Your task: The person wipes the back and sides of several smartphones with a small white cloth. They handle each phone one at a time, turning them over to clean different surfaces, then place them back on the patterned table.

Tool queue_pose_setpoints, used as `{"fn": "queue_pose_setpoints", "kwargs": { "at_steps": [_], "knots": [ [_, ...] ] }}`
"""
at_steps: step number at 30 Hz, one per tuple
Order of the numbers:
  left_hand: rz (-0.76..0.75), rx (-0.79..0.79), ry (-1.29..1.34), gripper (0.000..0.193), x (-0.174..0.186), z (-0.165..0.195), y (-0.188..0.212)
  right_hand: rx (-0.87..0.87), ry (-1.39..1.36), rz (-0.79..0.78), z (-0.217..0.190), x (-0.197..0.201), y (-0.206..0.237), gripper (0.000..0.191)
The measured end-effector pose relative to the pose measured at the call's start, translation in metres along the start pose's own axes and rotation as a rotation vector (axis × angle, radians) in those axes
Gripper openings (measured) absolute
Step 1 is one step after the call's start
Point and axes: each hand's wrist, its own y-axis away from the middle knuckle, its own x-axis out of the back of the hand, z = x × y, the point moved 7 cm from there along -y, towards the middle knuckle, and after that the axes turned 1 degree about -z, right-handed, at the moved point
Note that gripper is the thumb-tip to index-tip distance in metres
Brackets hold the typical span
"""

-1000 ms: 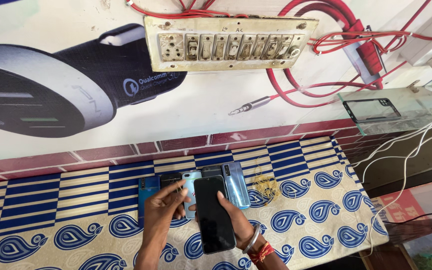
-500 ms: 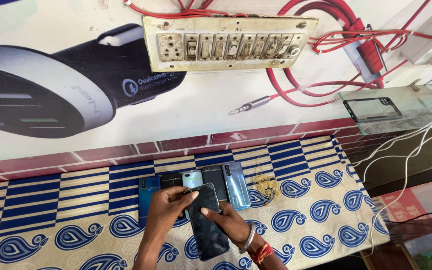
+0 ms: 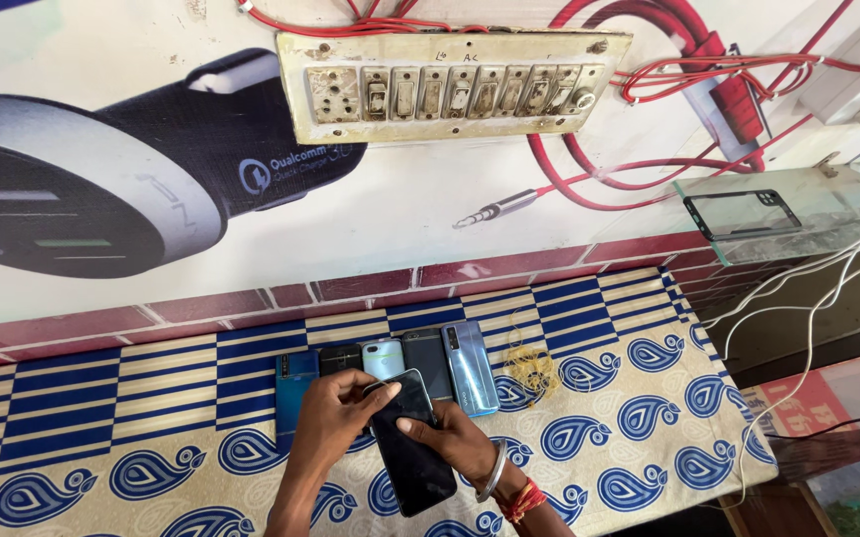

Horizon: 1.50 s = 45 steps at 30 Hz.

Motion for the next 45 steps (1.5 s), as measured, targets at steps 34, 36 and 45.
{"fn": "queue_pose_setpoints", "kwargs": {
  "at_steps": [34, 36, 45],
  "knots": [
    [-0.162, -0.025, 0.075, 0.053, -0.036, -0.030, 0.001, -0.021, -0.309, 0.195, -0.023, 0.003, 0.008, 0.028],
    [-0.182, -0.019, 0.006, 0.055, -0.040, -0.036, 0.001, 0.022, -0.324, 0.200, -0.029, 0.003, 0.008, 0.029],
    [-0.299, 0.053, -0.038, 0.054, -0.055, -0.045, 0.006, 0.082, -0.454, 0.292, -0.034, 0.011, 0.009, 0.030]
  ]
}}
